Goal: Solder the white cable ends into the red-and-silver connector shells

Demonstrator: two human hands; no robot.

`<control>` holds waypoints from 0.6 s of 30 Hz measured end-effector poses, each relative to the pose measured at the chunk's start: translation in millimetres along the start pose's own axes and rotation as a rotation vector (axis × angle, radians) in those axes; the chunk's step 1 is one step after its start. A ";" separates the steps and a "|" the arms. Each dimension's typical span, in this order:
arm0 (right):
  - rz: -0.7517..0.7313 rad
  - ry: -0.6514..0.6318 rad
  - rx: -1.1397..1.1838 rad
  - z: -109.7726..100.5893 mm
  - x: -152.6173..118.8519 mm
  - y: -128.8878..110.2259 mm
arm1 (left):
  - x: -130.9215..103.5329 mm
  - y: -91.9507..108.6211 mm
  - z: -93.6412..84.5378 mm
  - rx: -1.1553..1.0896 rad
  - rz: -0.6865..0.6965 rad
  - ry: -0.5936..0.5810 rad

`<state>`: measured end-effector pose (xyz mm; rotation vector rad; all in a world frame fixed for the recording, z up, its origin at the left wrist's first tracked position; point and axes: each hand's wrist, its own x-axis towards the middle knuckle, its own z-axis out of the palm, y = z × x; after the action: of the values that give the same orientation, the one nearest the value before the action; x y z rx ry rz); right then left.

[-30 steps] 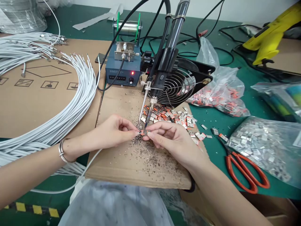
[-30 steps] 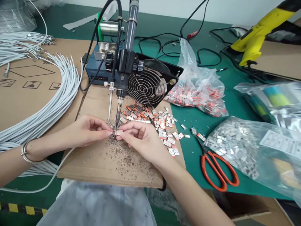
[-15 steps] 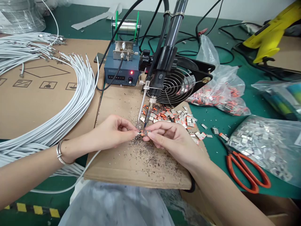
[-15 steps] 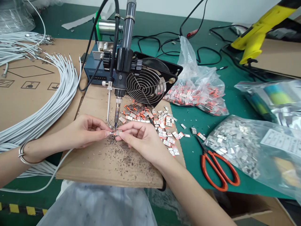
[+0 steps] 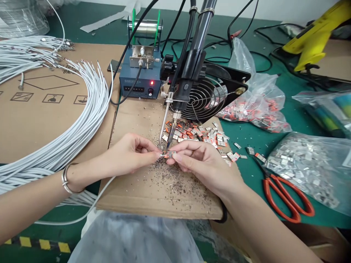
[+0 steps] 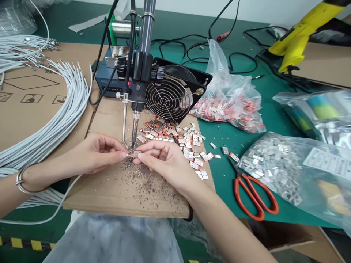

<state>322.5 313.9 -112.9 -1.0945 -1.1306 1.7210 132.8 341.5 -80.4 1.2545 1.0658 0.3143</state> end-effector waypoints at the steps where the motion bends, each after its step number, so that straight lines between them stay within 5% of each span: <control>1: -0.007 -0.006 0.000 -0.1 0.0 -0.1 | -0.1 1.1 -0.1 0.001 -0.013 0.000; 18: -0.013 0.031 -0.119 4.0 -0.9 -2.8 | 3.1 -2.7 0.0 0.113 -0.002 0.019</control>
<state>319.5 312.9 -109.1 -1.1789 -1.2319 1.6384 133.5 342.8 -84.3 1.3530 1.1136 0.2681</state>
